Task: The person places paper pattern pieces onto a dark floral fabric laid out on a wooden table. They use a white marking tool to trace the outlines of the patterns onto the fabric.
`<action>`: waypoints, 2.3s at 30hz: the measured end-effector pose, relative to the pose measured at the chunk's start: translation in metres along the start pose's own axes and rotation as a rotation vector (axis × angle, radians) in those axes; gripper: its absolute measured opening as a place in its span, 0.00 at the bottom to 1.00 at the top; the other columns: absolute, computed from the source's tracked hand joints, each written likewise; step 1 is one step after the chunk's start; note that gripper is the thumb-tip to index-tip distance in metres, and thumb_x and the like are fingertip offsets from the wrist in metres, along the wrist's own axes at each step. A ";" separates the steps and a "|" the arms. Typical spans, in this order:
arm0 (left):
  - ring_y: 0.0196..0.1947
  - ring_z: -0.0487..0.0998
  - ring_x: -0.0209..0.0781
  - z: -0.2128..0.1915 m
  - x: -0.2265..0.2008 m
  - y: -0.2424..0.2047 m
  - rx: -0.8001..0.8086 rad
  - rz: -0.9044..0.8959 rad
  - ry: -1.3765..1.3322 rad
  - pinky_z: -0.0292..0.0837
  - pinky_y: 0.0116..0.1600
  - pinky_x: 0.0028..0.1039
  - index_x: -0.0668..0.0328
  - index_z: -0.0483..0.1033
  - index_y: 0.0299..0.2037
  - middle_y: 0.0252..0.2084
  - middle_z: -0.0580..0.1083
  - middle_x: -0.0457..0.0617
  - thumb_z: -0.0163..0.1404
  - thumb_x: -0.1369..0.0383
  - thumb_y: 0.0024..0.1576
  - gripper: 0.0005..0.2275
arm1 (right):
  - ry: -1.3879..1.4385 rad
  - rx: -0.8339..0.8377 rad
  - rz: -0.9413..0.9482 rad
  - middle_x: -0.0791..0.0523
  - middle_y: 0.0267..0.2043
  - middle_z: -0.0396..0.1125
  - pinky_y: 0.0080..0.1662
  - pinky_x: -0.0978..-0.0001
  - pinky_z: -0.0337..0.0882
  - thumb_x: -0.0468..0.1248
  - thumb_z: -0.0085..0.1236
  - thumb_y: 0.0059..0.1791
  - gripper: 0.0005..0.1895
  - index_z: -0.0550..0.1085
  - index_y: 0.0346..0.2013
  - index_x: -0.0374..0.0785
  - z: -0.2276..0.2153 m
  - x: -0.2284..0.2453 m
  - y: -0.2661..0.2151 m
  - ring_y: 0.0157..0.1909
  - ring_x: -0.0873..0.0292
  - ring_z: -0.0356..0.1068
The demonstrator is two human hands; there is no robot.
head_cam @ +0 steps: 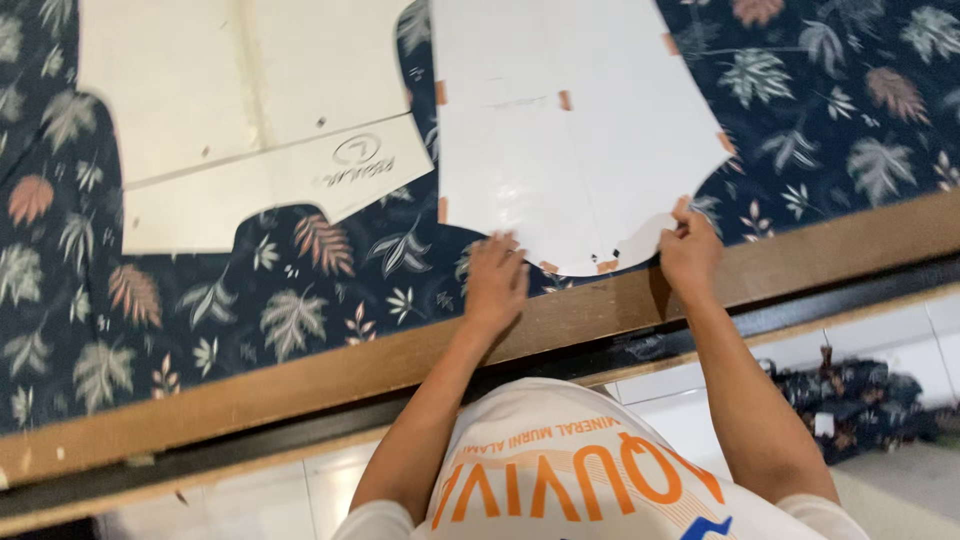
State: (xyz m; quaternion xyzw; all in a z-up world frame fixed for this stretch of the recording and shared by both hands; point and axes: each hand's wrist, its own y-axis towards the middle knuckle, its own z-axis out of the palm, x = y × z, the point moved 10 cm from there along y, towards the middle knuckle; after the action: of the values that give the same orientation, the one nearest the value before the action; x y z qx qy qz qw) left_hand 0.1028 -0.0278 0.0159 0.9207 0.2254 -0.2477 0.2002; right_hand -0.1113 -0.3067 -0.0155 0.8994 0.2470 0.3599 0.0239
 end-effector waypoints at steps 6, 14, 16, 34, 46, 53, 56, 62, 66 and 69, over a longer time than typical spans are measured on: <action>0.72 0.58 0.65 -0.017 0.012 0.002 0.003 -0.127 -0.014 0.46 0.73 0.59 0.56 0.74 0.58 0.68 0.65 0.65 0.53 0.65 0.59 0.17 | 0.062 -0.030 0.039 0.46 0.38 0.71 0.42 0.57 0.71 0.33 0.63 0.44 0.15 0.77 0.45 0.32 0.000 -0.001 -0.005 0.37 0.47 0.72; 0.71 0.60 0.65 -0.008 0.003 0.001 -0.051 -0.111 0.120 0.47 0.73 0.60 0.59 0.75 0.59 0.69 0.64 0.64 0.58 0.60 0.58 0.21 | 0.183 0.098 0.058 0.49 0.36 0.70 0.41 0.60 0.70 0.32 0.63 0.45 0.16 0.76 0.47 0.34 0.002 -0.006 0.002 0.35 0.51 0.71; 0.71 0.59 0.65 -0.006 0.003 0.003 -0.046 -0.128 0.141 0.47 0.73 0.59 0.59 0.75 0.60 0.69 0.64 0.64 0.58 0.60 0.58 0.21 | 0.207 0.153 0.056 0.50 0.35 0.69 0.41 0.61 0.70 0.32 0.63 0.45 0.14 0.75 0.45 0.33 0.000 -0.002 0.001 0.36 0.52 0.70; 0.72 0.59 0.64 -0.011 -0.009 0.005 -0.091 -0.184 0.239 0.47 0.74 0.56 0.53 0.78 0.54 0.69 0.65 0.61 0.59 0.58 0.57 0.17 | 0.178 0.332 -0.286 0.45 0.40 0.66 0.46 0.51 0.68 0.32 0.65 0.48 0.12 0.73 0.43 0.33 -0.011 0.032 -0.006 0.44 0.42 0.67; 0.74 0.60 0.59 -0.011 0.017 -0.013 -0.184 -0.213 0.027 0.49 0.77 0.55 0.47 0.77 0.57 0.70 0.65 0.57 0.55 0.55 0.58 0.18 | 0.364 0.353 -0.238 0.51 0.49 0.70 0.52 0.66 0.70 0.29 0.56 0.59 0.06 0.72 0.47 0.26 -0.002 -0.028 -0.009 0.50 0.61 0.69; 0.73 0.65 0.58 -0.063 0.067 -0.062 -0.304 -0.175 -0.123 0.58 0.76 0.52 0.51 0.76 0.56 0.69 0.69 0.54 0.54 0.65 0.58 0.15 | 0.877 0.303 0.421 0.54 0.40 0.67 0.37 0.66 0.64 0.32 0.60 0.60 0.06 0.71 0.47 0.32 0.049 0.008 -0.057 0.35 0.63 0.64; 0.69 0.66 0.60 -0.094 0.098 -0.093 -0.290 -0.161 -0.120 0.60 0.72 0.51 0.56 0.77 0.54 0.65 0.70 0.57 0.54 0.68 0.55 0.16 | 0.954 0.408 0.482 0.56 0.36 0.66 0.35 0.67 0.62 0.31 0.60 0.60 0.04 0.72 0.45 0.34 0.086 0.061 -0.095 0.32 0.64 0.62; 0.58 0.75 0.51 -0.139 0.127 -0.141 -0.354 -0.193 -0.195 0.63 0.74 0.51 0.55 0.80 0.46 0.55 0.75 0.52 0.53 0.71 0.56 0.09 | 0.878 0.518 0.490 0.58 0.31 0.65 0.31 0.71 0.61 0.29 0.59 0.58 0.03 0.73 0.43 0.37 0.121 0.141 -0.136 0.26 0.66 0.59; 0.55 0.76 0.51 -0.157 0.142 -0.154 -0.316 -0.219 -0.282 0.67 0.67 0.44 0.58 0.80 0.47 0.52 0.76 0.51 0.51 0.73 0.56 0.10 | 0.823 0.557 0.484 0.57 0.30 0.64 0.29 0.72 0.59 0.30 0.60 0.58 0.04 0.73 0.41 0.37 0.135 0.184 -0.129 0.25 0.66 0.58; 0.52 0.77 0.52 -0.177 0.170 -0.155 -0.343 -0.258 -0.338 0.72 0.59 0.40 0.59 0.79 0.46 0.50 0.77 0.51 0.50 0.74 0.56 0.10 | 0.821 0.606 0.452 0.57 0.29 0.63 0.29 0.72 0.59 0.29 0.59 0.58 0.04 0.72 0.40 0.35 0.147 0.209 -0.119 0.25 0.66 0.59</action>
State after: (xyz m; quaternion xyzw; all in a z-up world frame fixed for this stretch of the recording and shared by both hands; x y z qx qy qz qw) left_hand 0.2202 0.2377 0.0245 0.7827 0.3431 -0.3794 0.3547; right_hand 0.0645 -0.0854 -0.0178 0.6827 0.1297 0.5897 -0.4115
